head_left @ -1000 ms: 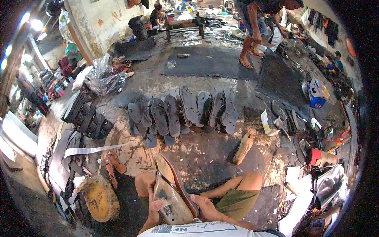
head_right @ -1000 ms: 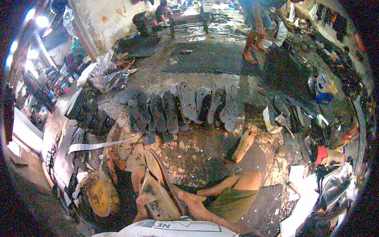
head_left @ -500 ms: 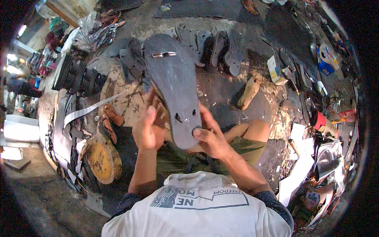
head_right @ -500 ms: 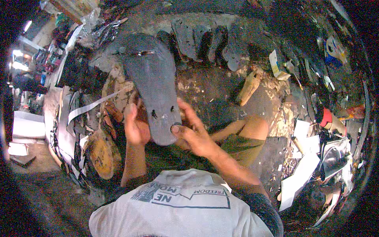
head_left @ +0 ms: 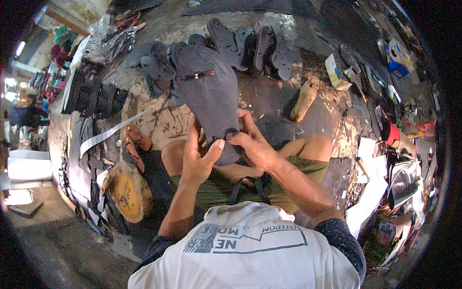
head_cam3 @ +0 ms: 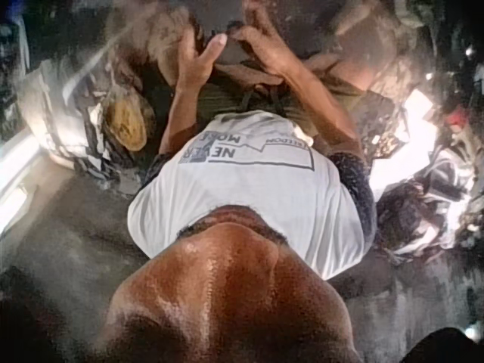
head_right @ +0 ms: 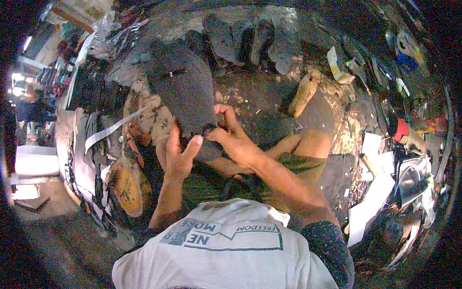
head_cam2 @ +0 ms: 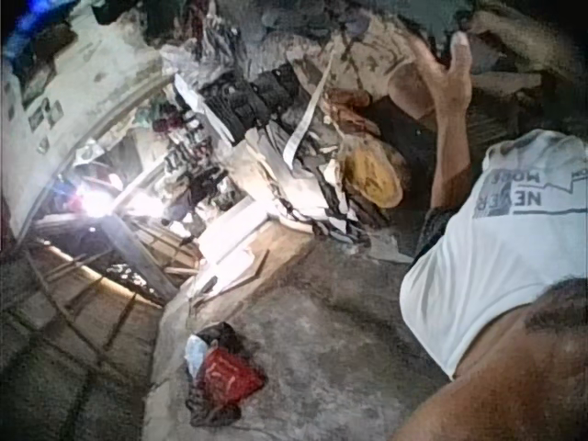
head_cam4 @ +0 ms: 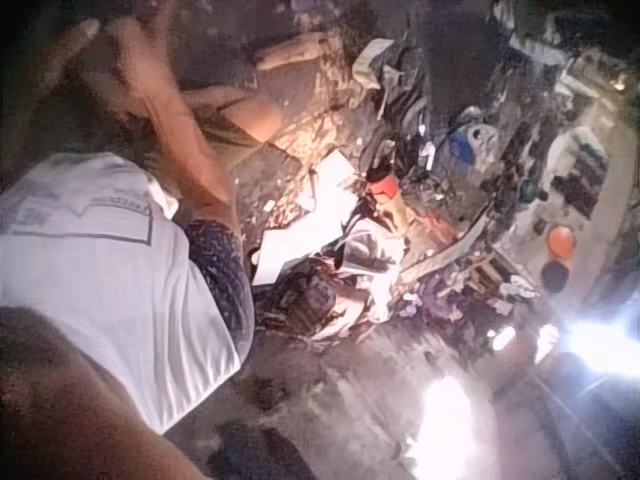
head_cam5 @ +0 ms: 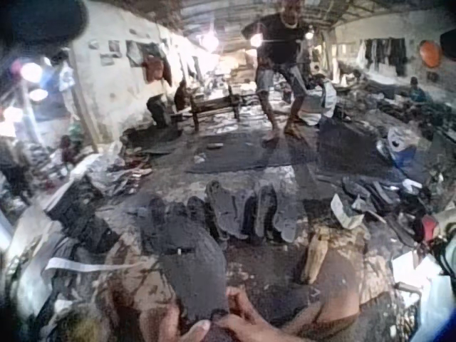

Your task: The person sits on the floor and applies glue to the soles of flip-flops using a brush, then presses the straps onto the glued areas. The person handles multiple flip-flops one at a time, turning them over and inspecting the bond.

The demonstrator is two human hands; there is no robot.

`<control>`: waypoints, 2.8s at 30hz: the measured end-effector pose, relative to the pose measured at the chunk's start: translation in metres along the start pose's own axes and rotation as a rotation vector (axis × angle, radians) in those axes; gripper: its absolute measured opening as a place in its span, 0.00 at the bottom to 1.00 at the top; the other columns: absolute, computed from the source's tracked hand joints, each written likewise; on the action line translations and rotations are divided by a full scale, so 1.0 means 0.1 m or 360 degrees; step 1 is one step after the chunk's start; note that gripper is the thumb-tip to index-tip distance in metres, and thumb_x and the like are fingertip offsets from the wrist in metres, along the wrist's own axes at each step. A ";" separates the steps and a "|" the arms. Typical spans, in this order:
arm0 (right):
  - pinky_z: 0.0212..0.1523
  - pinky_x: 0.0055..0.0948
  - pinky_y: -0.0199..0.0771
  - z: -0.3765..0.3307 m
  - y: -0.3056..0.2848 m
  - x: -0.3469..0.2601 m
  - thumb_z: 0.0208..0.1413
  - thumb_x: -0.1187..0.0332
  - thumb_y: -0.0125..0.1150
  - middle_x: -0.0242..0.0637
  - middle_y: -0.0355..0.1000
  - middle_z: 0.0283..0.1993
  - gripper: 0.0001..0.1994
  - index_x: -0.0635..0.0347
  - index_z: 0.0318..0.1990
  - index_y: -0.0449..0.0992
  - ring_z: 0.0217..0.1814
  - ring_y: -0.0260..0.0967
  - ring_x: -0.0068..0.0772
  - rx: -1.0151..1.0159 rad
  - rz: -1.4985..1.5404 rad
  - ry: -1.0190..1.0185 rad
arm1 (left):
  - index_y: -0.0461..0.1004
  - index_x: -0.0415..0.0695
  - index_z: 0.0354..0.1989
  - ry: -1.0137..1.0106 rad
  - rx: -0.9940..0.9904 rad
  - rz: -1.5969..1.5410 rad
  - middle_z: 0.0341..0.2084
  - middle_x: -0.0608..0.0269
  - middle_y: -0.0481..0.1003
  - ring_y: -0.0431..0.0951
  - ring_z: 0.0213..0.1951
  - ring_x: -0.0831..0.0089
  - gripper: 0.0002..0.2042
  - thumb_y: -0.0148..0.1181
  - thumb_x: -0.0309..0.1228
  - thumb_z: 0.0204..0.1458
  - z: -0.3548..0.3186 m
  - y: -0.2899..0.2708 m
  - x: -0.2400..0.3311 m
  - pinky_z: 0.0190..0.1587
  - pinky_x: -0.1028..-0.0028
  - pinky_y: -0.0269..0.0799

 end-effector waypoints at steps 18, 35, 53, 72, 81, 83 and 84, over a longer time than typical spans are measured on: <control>0.72 0.43 0.59 0.11 0.04 0.12 0.53 0.63 0.76 0.50 0.58 0.71 0.41 0.66 0.70 0.59 0.72 0.58 0.48 0.0344 -0.1218 -0.0944 | 0.60 0.42 0.72 0.0585 0.0565 -0.1201 0.64 0.57 0.71 0.71 0.64 0.66 0.36 0.47 0.58 0.65 0.38 -0.26 -0.25 0.68 0.64 0.64; 0.65 0.49 0.66 0.29 -1.47 0.88 0.65 0.54 0.60 0.60 0.72 0.61 0.28 0.67 0.64 0.69 0.62 0.69 0.62 0.0669 -0.2345 0.0019 | 0.75 0.38 0.55 0.0233 0.1891 0.0450 0.46 0.42 0.80 0.80 0.46 0.41 0.19 0.49 0.39 0.65 0.57 -3.81 -3.45 0.50 0.49 0.73; 0.51 0.32 0.75 0.54 -1.19 0.49 0.69 0.65 0.58 0.40 0.79 0.52 0.18 0.66 0.61 0.73 0.51 0.76 0.32 0.0929 -0.1459 0.0082 | 0.77 0.45 0.43 -0.1131 0.0010 -0.1006 0.31 0.69 0.75 0.75 0.30 0.76 0.14 0.70 0.40 0.57 1.19 -1.54 -2.01 0.33 0.71 0.75; 0.62 0.37 0.69 0.26 -0.63 0.18 0.64 0.53 0.63 0.47 0.75 0.59 0.26 0.66 0.59 0.73 0.60 0.71 0.36 0.0148 -0.0971 -0.0170 | 0.79 0.45 0.57 0.0311 -0.0300 0.0319 0.47 0.60 0.79 0.78 0.47 0.74 0.17 0.67 0.34 0.60 0.36 -0.17 -0.32 0.47 0.74 0.74; 0.47 0.26 0.73 -0.13 -0.29 -0.05 0.63 0.62 0.68 0.36 0.75 0.49 0.22 0.66 0.58 0.70 0.47 0.70 0.23 0.0063 -0.0684 0.0110 | 0.78 0.43 0.53 0.0073 -0.0158 0.0184 0.46 0.65 0.79 0.77 0.46 0.78 0.16 0.69 0.32 0.58 0.06 -0.01 -0.51 0.50 0.74 0.73; 0.48 0.29 0.74 -0.12 -0.27 -0.01 0.63 0.63 0.67 0.38 0.76 0.48 0.22 0.66 0.57 0.71 0.47 0.71 0.26 0.0120 -0.0837 0.0027 | 0.74 0.44 0.58 0.0105 -0.0035 0.0045 0.46 0.67 0.78 0.76 0.43 0.81 0.18 0.67 0.29 0.60 0.05 0.06 -0.53 0.47 0.77 0.73; 0.51 0.32 0.74 -0.10 -0.28 0.04 0.63 0.62 0.66 0.41 0.77 0.48 0.22 0.67 0.58 0.71 0.48 0.73 0.30 0.0161 -0.0968 -0.0046 | 0.72 0.44 0.60 0.0142 -0.0010 -0.0014 0.47 0.67 0.78 0.76 0.44 0.81 0.19 0.66 0.28 0.60 0.07 0.08 -0.47 0.47 0.77 0.73</control>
Point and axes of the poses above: each hand's wrist, its own z-axis towards the middle knuckle, its own y-axis out of the palm, x = y × z, the point moved 1 cm from there along z, towards the middle knuckle
